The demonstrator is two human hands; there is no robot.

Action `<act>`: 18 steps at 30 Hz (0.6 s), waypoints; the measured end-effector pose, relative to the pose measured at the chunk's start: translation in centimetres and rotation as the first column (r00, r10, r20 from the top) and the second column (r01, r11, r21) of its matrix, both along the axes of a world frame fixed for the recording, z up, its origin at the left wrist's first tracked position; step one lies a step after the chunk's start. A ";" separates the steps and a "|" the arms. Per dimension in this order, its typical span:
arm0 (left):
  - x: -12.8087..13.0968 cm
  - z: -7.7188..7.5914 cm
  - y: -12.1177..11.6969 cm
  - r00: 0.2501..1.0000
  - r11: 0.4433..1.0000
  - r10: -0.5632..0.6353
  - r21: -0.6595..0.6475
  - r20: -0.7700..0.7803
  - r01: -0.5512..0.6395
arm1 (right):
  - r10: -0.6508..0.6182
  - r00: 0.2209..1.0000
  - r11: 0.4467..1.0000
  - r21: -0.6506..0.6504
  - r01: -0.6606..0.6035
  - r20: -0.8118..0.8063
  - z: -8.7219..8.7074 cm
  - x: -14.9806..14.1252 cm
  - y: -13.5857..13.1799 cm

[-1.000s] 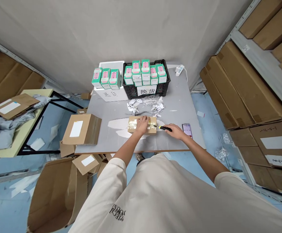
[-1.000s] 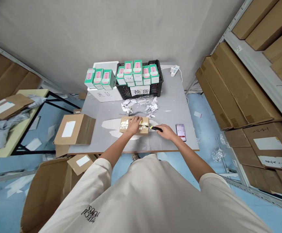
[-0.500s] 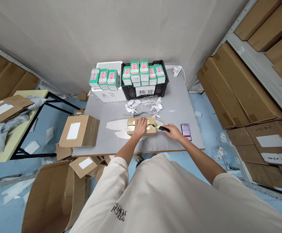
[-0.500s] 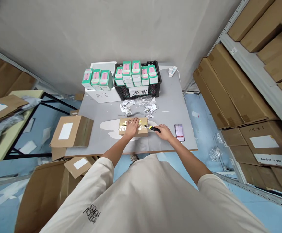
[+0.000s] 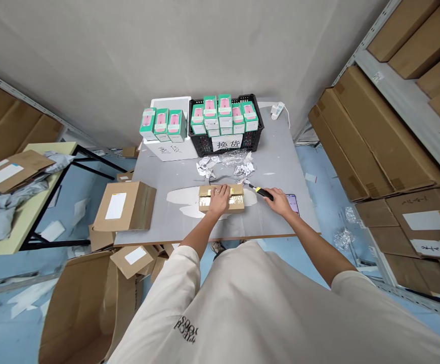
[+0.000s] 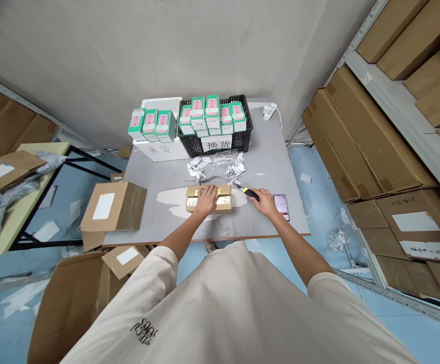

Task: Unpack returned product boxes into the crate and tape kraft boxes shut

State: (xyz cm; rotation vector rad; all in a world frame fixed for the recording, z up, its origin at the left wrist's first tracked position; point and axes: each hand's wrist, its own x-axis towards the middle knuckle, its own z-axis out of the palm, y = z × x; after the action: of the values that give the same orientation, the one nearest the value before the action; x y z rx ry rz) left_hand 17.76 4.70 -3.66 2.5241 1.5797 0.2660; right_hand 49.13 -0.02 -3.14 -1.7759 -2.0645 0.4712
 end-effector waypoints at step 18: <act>-11.2 1.3 -4.5 0.994 0.985 0.109 -0.137 0.032 -0.104 | -0.131 0.895 0.978 -0.206 0.045 -0.427 -0.4 -8.3 -1.8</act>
State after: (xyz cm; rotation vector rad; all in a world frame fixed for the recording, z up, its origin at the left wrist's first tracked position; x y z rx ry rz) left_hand 6.58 0.21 -2.40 2.3237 1.6607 0.2112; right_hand 40.78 -1.86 -3.54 -1.6636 -1.6602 0.9740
